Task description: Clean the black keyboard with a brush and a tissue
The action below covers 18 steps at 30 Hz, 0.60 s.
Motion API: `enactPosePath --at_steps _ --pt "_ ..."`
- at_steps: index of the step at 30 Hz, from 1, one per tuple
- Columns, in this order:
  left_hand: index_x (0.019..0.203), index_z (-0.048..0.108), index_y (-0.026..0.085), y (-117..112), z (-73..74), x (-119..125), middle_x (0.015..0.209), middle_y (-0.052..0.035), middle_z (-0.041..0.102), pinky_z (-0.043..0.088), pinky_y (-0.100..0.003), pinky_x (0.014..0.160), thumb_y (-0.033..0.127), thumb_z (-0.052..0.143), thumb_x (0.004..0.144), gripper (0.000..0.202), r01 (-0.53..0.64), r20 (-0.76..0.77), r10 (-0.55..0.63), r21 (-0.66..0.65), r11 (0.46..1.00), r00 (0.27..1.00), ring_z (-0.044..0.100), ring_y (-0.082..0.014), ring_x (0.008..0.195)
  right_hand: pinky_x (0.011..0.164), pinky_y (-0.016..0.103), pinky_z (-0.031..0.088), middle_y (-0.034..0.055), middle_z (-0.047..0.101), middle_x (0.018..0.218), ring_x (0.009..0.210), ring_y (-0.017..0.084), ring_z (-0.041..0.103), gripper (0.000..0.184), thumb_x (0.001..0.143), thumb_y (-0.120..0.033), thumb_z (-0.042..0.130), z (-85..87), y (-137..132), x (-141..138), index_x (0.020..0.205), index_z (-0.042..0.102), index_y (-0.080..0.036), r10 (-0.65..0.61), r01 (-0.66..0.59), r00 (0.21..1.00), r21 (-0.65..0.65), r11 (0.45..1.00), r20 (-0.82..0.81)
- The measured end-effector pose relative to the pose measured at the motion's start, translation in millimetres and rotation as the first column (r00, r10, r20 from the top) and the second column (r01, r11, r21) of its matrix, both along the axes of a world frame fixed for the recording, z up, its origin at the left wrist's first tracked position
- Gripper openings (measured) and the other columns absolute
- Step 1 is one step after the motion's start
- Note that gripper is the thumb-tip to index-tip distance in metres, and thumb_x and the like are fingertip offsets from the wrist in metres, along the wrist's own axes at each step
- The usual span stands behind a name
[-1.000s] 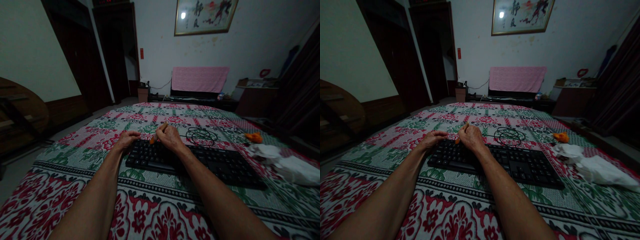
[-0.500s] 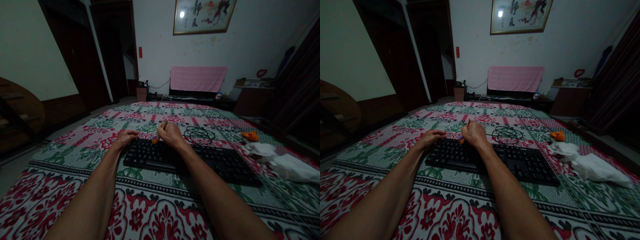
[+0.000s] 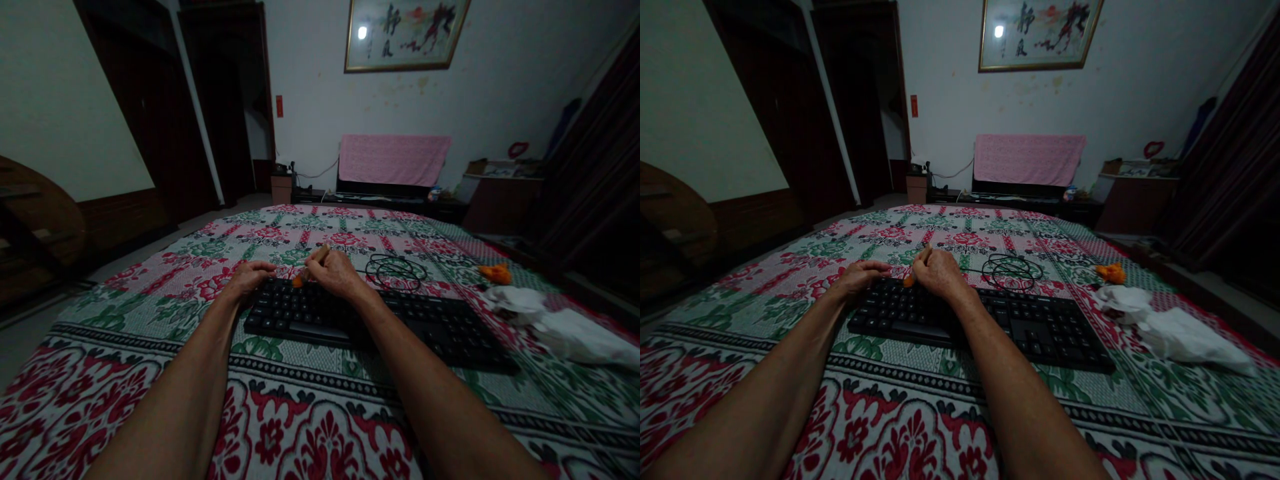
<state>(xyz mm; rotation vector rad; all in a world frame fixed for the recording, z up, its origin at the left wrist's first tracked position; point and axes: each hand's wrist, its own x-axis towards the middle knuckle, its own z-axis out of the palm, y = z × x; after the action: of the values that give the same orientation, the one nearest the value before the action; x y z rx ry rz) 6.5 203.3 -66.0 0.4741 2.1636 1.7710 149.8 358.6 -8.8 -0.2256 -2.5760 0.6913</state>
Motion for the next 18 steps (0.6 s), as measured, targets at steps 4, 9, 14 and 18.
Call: enactPosePath --at_steps 4,9,14,18 --pt "0.078 0.068 0.014 0 -1.0 -4 0.057 0.001 0.061 0.035 -0.022 0.046 0.027 0.075 0.048 0.033 0.012 0.009 -0.011 -0.028 1.0 1.0 0.05 -0.0102 0.046 0.053 0.023 0.035 0.0067 0.066 0.061 0.056 0.014 0.056 0.03 0.079 -0.023 0.044 12.1 17 7 0.067 0.069 -0.013 -0.177 0.173 0.983 0.065 0.983 0.055" --pt "0.08 0.07 0.015 0 -0.5 -4 0.056 0.0014 0.061 0.035 -0.021 0.045 0.025 0.072 0.051 0.03 0.004 -0.021 -0.005 -0.067 0.998 1.0 0.05 -0.0098 0.046 0.052 0.023 0.035 0.0059 0.066 0.063 0.058 0.015 0.058 0.031 0.08 -0.027 0.043 13.7 16 7 0.068 0.069 -0.013 -0.188 0.189 0.981 0.005 0.982 -0.038" --pt "0.079 0.069 0.016 1 0.2 -3 0.056 0.0012 0.061 0.035 -0.021 0.044 0.023 0.07 0.051 0.029 -0.009 -0.005 0.008 -0.08 0.997 1.0 0.049 -0.0104 0.045 0.059 0.02 0.04 0.0026 0.068 0.067 0.062 0.013 0.06 0.031 0.082 -0.026 0.043 1.3 0 0 0.072 0.07 -0.016 0.013 -0.014 0.999 -0.023 1.0 -0.036" --pt "0.079 0.07 0.017 1 -3.2 -7 0.059 0.0 0.063 0.036 -0.022 0.046 0.024 0.07 0.051 0.029 0.0 -0.035 -0.004 -0.091 0.996 0.999 0.052 -0.0112 0.047 0.056 0.023 0.039 0.0065 0.067 0.062 0.059 0.016 0.059 0.033 0.081 -0.026 0.042 1.3 13 2 0.066 0.069 -0.014 -0.11 0.109 0.993 0.053 0.993 0.032"
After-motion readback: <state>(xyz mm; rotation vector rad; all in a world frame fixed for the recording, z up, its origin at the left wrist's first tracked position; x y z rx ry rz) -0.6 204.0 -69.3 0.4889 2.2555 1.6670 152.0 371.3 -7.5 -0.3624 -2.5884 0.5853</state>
